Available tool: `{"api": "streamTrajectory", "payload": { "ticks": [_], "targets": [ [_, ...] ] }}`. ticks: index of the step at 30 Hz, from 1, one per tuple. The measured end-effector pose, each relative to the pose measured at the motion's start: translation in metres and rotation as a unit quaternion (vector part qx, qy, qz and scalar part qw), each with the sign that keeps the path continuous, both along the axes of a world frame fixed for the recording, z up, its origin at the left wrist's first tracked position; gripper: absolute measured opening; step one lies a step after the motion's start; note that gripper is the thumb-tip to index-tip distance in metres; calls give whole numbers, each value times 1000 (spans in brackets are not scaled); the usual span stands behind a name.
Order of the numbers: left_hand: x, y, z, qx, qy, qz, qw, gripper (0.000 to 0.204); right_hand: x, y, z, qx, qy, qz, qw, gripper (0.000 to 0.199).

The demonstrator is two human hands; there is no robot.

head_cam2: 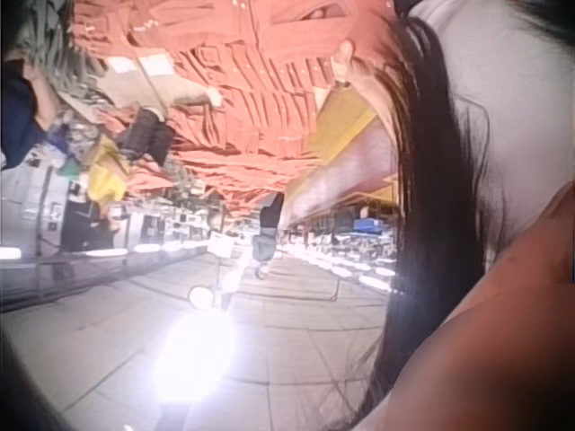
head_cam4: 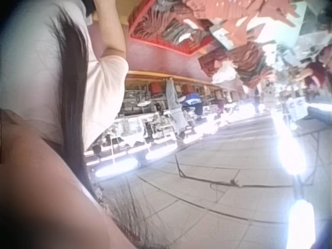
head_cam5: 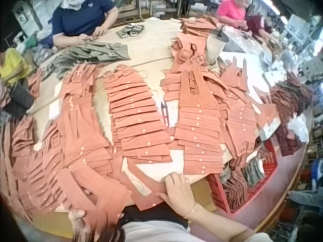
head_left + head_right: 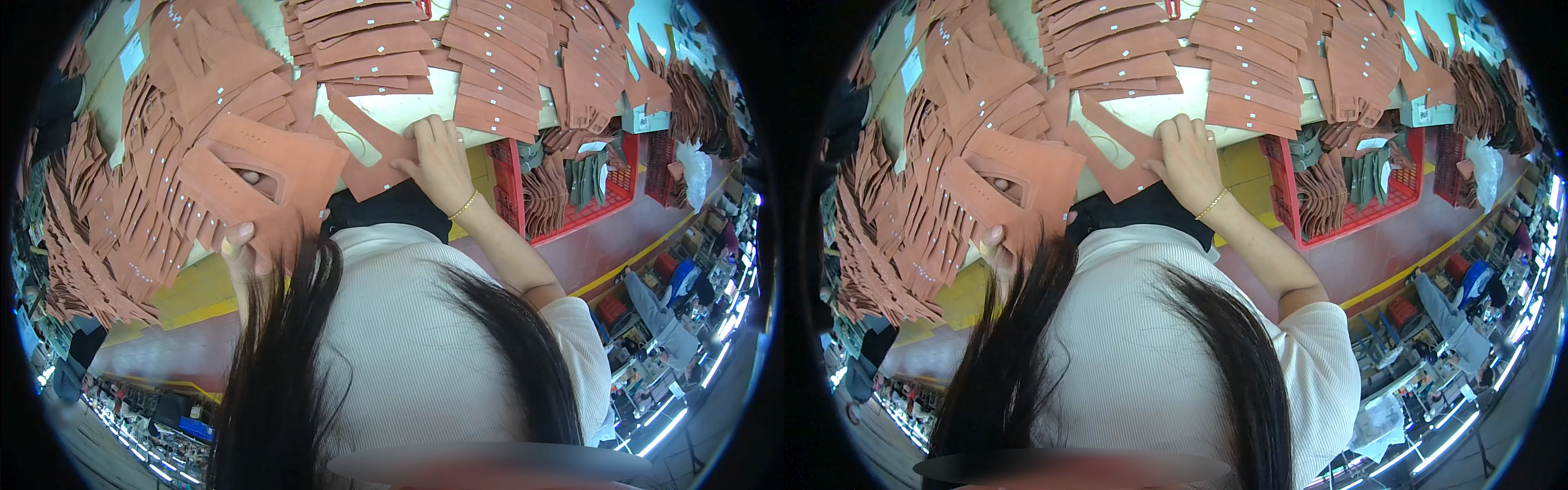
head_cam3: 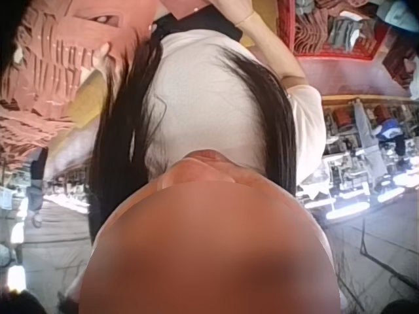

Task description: The person sorts and stacks pink fabric pieces on a table, aligning them into neat piles. They repeatedly pick up pieces, adjust their orientation, and place them into growing stacks while occasionally moving other items aside.

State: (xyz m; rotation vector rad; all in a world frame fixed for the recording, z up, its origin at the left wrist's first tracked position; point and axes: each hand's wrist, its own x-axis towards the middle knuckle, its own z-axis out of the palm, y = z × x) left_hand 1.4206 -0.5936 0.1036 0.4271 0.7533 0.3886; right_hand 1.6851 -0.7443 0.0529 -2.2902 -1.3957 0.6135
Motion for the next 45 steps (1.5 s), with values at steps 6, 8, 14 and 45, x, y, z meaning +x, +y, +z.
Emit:
{"api": "streamTrajectory", "payload": {
  "ticks": [6,8,14,45],
  "targets": [
    [-19,-7,-7,45,59,62,995,100,17,13,37,34,157,56,985,25],
    [-19,-8,-8,66,62,85,992,94,45,18,61,62,143,115,981,20],
    [0,0,-2,71,71,64,993,100,170,45,97,253,245,-15,936,24],
    [18,36,13,7,-87,130,988,67,-24,124,92,283,-38,127,950,43]
  ]
}}
